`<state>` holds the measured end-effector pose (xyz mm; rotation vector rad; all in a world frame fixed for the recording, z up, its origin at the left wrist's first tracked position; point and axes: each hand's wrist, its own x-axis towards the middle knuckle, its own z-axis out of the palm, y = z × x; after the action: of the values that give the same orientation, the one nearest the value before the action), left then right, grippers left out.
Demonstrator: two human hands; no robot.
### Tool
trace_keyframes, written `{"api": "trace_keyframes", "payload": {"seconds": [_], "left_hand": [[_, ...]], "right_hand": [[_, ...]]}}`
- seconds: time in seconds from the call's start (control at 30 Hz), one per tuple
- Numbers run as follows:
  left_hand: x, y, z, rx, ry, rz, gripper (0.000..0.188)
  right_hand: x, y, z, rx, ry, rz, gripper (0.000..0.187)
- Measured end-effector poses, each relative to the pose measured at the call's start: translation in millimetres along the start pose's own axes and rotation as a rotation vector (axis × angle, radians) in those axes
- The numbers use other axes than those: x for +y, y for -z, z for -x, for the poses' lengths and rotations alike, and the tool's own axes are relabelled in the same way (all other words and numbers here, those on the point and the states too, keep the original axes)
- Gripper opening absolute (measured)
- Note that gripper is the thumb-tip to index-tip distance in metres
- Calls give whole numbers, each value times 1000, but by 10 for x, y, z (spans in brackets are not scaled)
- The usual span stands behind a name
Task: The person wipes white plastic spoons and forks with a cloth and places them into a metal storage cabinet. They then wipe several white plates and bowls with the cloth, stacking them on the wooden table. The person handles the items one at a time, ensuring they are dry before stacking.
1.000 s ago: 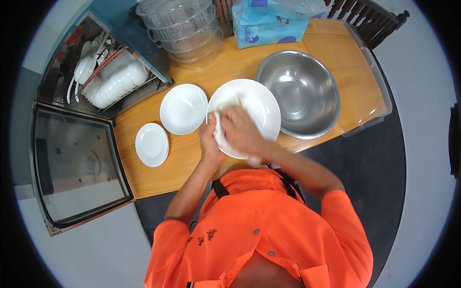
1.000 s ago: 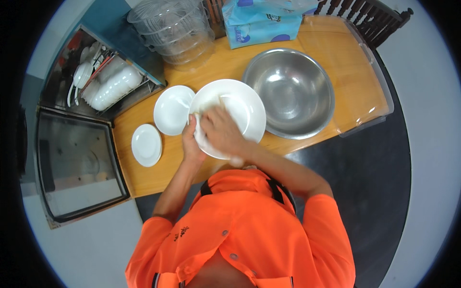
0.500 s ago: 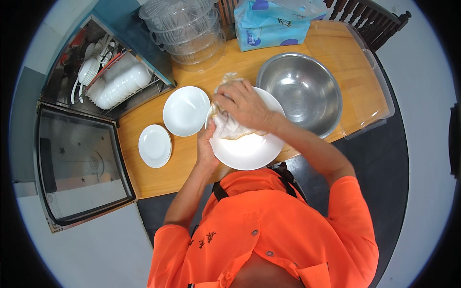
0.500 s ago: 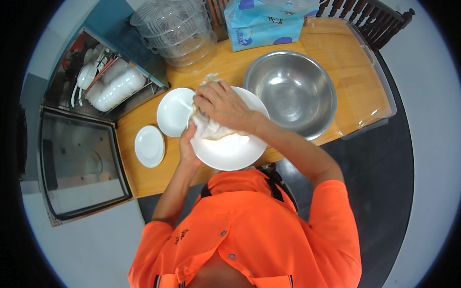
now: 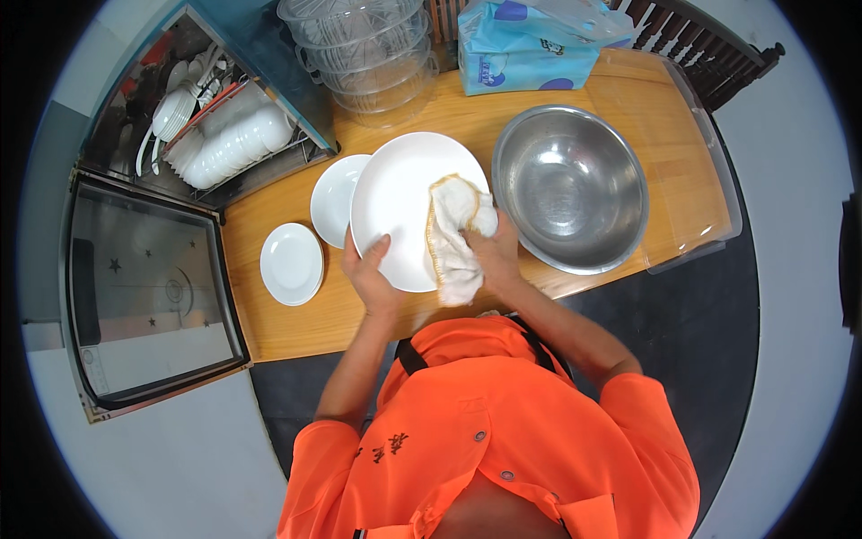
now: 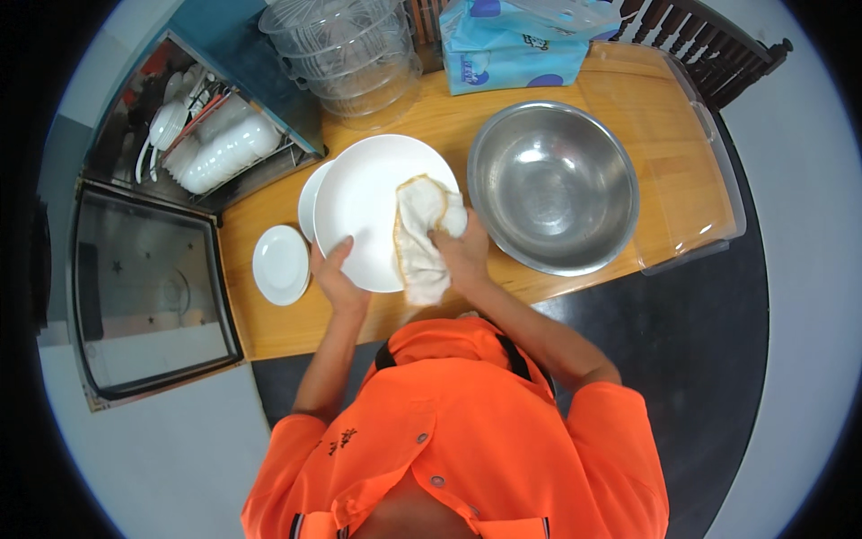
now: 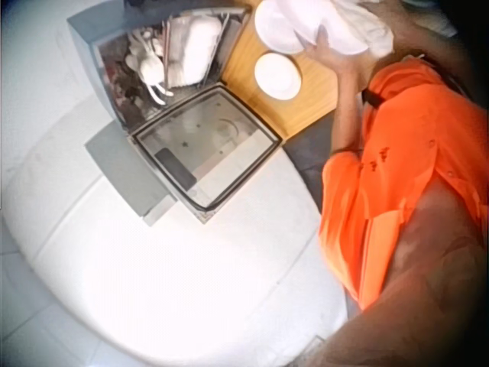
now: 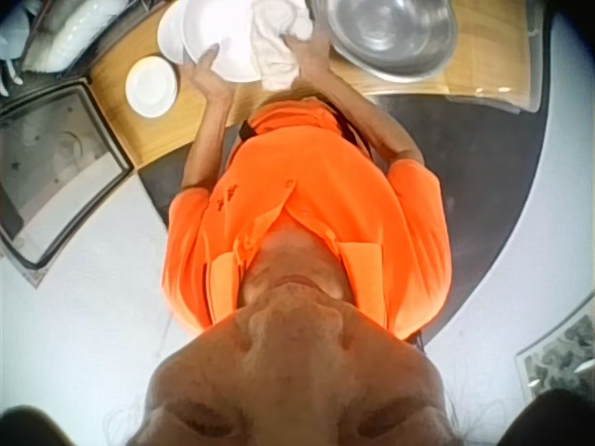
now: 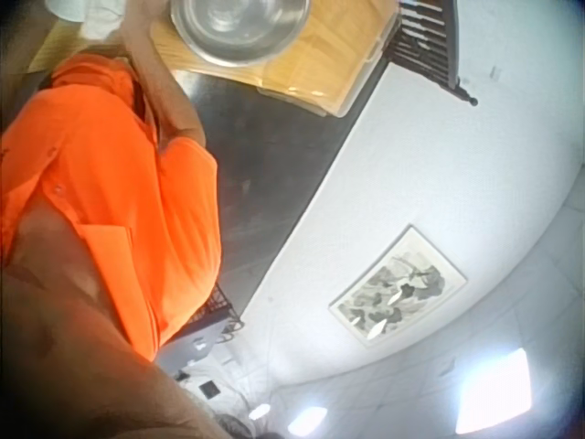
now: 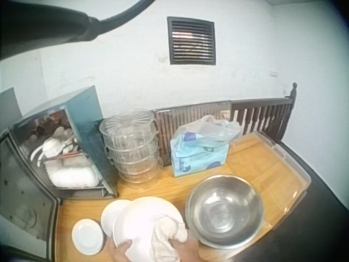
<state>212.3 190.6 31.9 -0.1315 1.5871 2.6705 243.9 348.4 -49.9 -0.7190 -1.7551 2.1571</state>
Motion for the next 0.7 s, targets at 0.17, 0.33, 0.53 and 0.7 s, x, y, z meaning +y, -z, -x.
{"api": "trace_keyframes", "payload": {"seconds": [0.17, 0.33, 0.53, 0.7], "left_hand": [[-223, 76, 175, -60, -27, 41, 56], [372, 61, -407, -476, 296, -239, 47], [405, -50, -589, -526, 279, -618, 34], [633, -141, -454, -158, 189, -329, 34]], "right_hand": [[-226, 120, -132, -25, 16, 9, 40], [-1063, 296, -477, -384, 571, 693, 32], [-1593, -191, -530, -673, 953, 1165, 26], [-1547, -97, -750, -365, 712, 898, 31]]}}
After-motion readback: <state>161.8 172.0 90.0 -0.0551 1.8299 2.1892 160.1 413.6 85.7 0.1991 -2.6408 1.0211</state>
